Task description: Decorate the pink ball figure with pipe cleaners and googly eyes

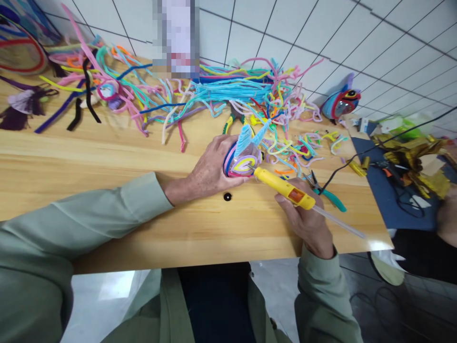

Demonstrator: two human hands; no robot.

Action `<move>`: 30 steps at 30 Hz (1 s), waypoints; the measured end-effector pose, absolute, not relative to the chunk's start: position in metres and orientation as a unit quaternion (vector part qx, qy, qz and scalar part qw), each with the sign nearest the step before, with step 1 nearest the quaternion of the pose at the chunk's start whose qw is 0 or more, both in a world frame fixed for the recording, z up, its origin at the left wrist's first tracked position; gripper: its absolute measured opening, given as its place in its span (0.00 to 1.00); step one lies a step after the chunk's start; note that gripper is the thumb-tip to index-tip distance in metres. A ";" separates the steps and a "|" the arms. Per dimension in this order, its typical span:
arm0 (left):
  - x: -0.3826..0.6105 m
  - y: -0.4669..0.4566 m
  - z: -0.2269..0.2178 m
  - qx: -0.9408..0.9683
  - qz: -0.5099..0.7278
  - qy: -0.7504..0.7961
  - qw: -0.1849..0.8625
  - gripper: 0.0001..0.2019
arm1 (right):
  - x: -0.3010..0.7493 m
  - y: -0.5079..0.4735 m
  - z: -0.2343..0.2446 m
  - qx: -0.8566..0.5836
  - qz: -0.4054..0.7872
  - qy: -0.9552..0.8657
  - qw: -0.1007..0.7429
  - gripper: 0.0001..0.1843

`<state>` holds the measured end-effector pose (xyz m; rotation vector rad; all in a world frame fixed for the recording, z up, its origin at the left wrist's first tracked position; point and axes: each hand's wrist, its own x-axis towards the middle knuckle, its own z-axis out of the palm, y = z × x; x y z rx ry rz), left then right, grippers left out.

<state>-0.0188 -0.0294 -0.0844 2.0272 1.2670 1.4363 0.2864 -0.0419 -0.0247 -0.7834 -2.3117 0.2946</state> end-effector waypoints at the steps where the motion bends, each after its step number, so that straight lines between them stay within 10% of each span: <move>1: -0.019 -0.029 -0.085 0.718 0.506 0.447 0.171 0.44 | 0.286 -0.042 -0.025 -0.298 0.113 -0.888 0.333 0.07; 30: -0.018 -0.026 -0.093 0.733 0.517 0.426 0.120 0.45 | 0.289 -0.043 -0.030 -0.294 0.096 -0.891 0.331 0.10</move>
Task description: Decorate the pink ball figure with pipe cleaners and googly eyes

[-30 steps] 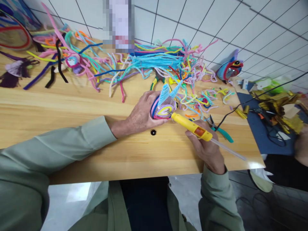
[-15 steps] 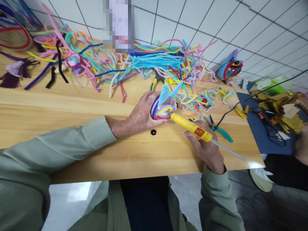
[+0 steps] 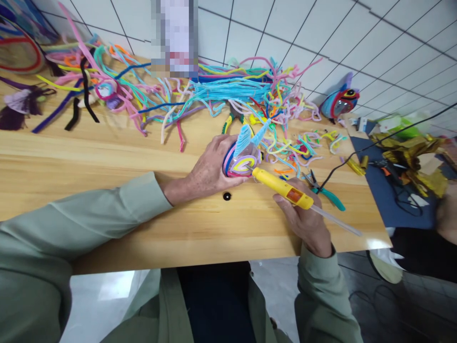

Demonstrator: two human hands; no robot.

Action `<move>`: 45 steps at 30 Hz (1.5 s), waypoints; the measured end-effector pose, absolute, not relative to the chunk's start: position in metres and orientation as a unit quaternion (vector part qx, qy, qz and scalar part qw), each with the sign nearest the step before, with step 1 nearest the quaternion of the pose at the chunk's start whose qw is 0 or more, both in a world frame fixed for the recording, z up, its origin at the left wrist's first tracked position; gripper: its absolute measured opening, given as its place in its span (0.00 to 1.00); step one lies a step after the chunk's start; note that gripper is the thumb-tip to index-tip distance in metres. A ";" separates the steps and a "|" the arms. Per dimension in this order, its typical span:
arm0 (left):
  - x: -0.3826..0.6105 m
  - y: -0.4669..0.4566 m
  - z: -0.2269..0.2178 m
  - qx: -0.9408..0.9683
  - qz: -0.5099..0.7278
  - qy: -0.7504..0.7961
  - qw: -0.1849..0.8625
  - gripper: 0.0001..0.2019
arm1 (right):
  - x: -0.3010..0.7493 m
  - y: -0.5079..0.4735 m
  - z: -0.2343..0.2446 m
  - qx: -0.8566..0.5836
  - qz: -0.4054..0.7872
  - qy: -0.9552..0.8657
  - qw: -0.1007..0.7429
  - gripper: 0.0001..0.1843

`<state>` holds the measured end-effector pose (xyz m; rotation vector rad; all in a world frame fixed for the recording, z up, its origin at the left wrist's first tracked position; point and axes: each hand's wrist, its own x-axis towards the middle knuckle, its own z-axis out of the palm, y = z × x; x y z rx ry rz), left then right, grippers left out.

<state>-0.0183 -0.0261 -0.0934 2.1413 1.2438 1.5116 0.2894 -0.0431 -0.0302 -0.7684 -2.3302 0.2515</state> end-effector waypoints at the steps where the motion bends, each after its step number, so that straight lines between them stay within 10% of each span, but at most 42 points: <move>1: -0.018 -0.026 -0.093 0.732 0.515 0.428 0.124 0.45 | 0.290 -0.043 -0.031 -0.296 0.098 -0.890 0.332 0.11; 45: -0.019 -0.028 -0.091 0.730 0.496 0.448 0.146 0.44 | 0.289 -0.043 -0.032 -0.317 0.119 -0.876 0.344 0.08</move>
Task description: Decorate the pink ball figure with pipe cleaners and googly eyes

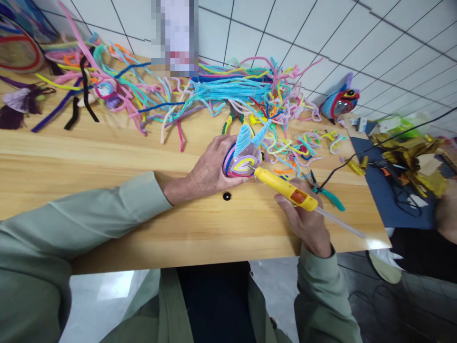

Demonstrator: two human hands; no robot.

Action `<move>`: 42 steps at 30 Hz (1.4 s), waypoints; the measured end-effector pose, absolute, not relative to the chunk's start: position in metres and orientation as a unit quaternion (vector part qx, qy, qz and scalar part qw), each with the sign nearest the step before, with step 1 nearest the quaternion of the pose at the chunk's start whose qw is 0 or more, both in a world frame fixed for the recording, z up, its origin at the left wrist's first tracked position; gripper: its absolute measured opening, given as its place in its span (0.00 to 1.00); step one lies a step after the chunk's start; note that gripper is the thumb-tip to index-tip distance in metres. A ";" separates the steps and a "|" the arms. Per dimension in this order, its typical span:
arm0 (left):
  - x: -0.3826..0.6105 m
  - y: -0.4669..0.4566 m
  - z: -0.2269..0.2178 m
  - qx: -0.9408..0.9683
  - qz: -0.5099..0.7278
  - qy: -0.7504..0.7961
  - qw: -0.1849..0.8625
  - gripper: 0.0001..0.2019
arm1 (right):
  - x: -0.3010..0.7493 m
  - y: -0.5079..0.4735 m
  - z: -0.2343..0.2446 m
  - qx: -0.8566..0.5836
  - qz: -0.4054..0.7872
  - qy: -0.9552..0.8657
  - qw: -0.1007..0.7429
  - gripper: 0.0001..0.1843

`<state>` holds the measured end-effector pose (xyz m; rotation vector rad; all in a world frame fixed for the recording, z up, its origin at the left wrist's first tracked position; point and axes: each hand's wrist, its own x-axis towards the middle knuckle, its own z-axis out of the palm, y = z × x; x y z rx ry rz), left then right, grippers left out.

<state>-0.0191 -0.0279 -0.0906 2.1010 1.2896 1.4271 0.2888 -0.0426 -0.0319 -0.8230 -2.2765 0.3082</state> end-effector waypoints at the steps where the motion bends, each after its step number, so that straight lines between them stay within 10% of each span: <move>1: -0.019 -0.028 -0.090 0.729 0.499 0.445 0.146 0.44 | 0.289 -0.043 -0.032 -0.315 0.114 -0.877 0.344 0.08; 42: -0.019 -0.029 -0.086 0.733 0.490 0.449 0.146 0.44 | 0.288 -0.045 -0.034 -0.312 0.108 -0.878 0.346 0.05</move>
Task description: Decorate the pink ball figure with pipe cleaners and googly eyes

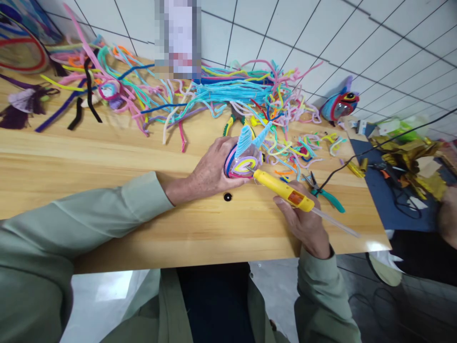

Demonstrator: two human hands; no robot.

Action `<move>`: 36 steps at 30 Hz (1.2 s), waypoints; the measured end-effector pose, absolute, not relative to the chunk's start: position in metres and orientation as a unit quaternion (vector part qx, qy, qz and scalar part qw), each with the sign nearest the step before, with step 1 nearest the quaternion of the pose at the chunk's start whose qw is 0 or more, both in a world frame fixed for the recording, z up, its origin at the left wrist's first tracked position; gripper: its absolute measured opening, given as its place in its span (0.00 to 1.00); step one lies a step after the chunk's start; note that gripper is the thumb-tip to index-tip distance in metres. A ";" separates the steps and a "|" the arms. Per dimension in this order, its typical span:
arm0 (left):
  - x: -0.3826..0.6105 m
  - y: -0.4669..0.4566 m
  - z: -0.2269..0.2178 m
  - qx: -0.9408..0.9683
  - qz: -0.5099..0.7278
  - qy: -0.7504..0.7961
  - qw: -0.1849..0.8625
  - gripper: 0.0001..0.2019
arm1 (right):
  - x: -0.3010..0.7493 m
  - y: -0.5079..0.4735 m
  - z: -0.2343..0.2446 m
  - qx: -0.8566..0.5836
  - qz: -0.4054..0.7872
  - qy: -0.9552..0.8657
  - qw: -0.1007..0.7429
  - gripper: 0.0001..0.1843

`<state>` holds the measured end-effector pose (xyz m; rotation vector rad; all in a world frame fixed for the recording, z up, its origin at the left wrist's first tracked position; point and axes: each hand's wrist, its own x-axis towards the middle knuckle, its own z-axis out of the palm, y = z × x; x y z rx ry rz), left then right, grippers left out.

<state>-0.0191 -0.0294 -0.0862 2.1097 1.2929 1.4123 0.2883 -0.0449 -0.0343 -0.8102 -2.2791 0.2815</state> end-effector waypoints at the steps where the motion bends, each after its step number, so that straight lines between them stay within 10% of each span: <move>1: -0.019 -0.029 -0.086 0.733 0.491 0.449 0.144 0.44 | 0.288 -0.045 -0.034 -0.312 0.109 -0.878 0.348 0.06; 16: -0.018 -0.030 -0.086 0.736 0.493 0.445 0.132 0.42 | 0.289 -0.042 -0.034 -0.304 0.116 -0.877 0.353 0.07; 25: -0.023 -0.030 -0.089 0.731 0.490 0.451 0.147 0.41 | 0.319 -0.046 -0.033 -0.419 0.322 -0.711 0.463 0.12; 30: -0.027 -0.033 -0.087 0.745 0.472 0.462 0.088 0.37 | 0.404 -0.019 -0.028 -0.597 0.193 -0.581 0.517 0.24; 36: -0.029 -0.036 -0.081 0.767 0.444 0.455 0.082 0.32 | 0.486 0.009 -0.046 -0.815 0.082 -0.418 0.393 0.23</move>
